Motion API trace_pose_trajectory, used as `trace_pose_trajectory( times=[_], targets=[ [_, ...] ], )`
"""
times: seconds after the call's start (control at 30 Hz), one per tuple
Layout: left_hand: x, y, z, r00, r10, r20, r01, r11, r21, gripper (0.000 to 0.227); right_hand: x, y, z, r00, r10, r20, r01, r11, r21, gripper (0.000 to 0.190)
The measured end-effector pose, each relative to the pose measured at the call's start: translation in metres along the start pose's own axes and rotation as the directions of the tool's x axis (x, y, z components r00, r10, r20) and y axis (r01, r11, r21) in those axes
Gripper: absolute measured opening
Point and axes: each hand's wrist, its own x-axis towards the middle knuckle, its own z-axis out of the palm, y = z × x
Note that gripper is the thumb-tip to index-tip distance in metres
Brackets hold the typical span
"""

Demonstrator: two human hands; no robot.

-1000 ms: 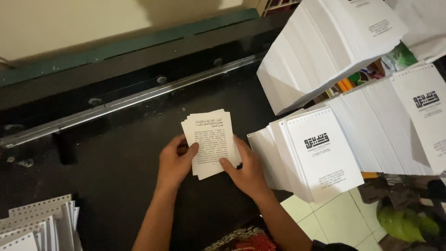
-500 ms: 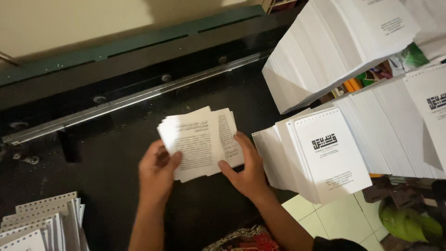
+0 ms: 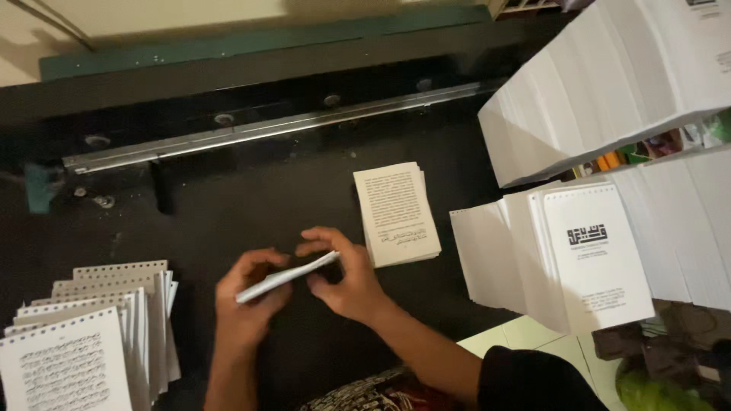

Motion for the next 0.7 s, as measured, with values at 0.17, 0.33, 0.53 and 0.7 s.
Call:
trace_pose_trajectory(
  times=[0.17,0.33,0.53,0.7],
  targets=[
    [0.002,0.016,0.017,0.995,0.099,0.032,-0.104,0.975,0.198,0.016,-0.007,0.021,0.014,0.999,0.041,-0.035,-0.039,0.998,0.052,0.039],
    [0.009,-0.029,0.013,0.989,0.125,-0.078,-0.116,0.987,0.115,0.016,0.002,0.031,0.018,0.992,-0.005,-0.124,0.014,0.997,0.078,0.023],
    [0.007,-0.017,0.015,0.987,0.154,-0.039,-0.151,0.986,0.071,0.019,-0.009,0.024,0.013,0.994,0.007,-0.106,-0.007,1.000,0.000,0.028],
    [0.015,-0.029,0.012,0.993,0.117,0.002,-0.116,0.983,0.141,0.021,-0.008,0.042,0.017,0.996,0.014,-0.086,-0.017,0.999,-0.042,0.035]
  ],
)
